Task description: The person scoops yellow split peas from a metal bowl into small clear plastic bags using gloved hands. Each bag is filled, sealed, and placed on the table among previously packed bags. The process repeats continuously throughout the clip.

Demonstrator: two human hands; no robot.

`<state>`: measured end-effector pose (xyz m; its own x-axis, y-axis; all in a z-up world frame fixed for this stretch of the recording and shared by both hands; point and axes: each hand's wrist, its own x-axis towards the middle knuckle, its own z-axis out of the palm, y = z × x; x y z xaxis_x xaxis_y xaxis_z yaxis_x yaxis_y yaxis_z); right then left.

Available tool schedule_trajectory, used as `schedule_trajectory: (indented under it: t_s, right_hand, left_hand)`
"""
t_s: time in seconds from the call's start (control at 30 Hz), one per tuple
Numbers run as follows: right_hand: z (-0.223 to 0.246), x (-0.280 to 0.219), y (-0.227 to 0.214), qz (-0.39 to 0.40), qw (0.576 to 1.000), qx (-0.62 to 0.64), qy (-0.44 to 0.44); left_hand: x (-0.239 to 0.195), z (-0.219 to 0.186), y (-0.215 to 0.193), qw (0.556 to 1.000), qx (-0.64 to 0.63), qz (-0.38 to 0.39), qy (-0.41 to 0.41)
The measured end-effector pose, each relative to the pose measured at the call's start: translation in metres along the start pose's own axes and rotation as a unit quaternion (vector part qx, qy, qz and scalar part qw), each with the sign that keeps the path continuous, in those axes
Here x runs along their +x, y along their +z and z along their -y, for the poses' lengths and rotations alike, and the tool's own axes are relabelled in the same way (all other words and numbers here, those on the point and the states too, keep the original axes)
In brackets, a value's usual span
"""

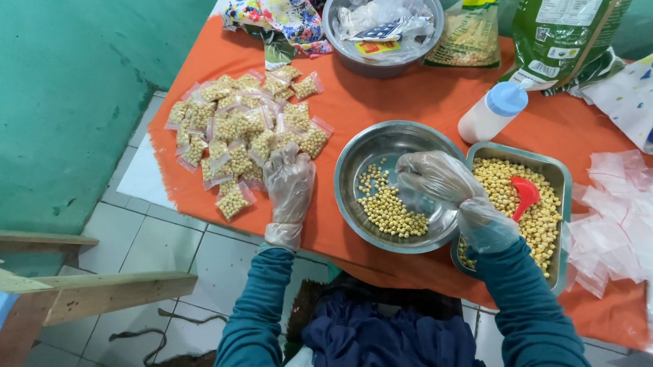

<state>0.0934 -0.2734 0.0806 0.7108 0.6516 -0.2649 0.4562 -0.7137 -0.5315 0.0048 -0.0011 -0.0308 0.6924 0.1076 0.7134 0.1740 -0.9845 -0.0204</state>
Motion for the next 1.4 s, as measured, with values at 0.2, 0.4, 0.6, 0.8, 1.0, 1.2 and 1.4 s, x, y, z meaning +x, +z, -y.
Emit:
schedule_trajectory:
  t_s: [0.2, 0.4, 0.6, 0.8, 1.0, 1.2, 1.4]
  right_hand:
    - [-0.014, -0.017, 0.014, 0.000, 1.000, 0.028, -0.004]
    - [0.003, -0.034, 0.016, -0.011, 0.999, 0.037, 0.031]
    - [-0.042, -0.047, 0.044, -0.146, 0.988, 0.034, -0.036]
    - [-0.067, -0.102, 0.038, -0.250, 0.962, 0.107, 0.005]
    - [-0.066, -0.169, 0.042, -0.424, 0.867, 0.238, 0.112]
    - [-0.085, -0.211, 0.071, -0.511, 0.789, 0.279, 0.196]
    - [-0.092, -0.230, 0.079, -0.509, 0.803, 0.223, 0.215]
  left_hand:
    - [-0.037, -0.016, 0.002, 0.991, -0.095, -0.048, -0.084]
    - [-0.004, -0.085, -0.067, 0.971, -0.235, 0.027, -0.033]
    - [-0.014, -0.124, -0.033, 0.948, -0.310, 0.065, 0.014]
    - [0.021, -0.174, -0.093, 0.599, -0.602, 0.365, -0.382]
    - [0.030, -0.203, -0.104, 0.629, -0.524, 0.488, -0.303]
    - [0.001, -0.230, -0.097, 0.745, -0.568, 0.345, 0.056]
    - [0.018, -0.266, -0.121, 0.663, -0.599, 0.445, 0.058]
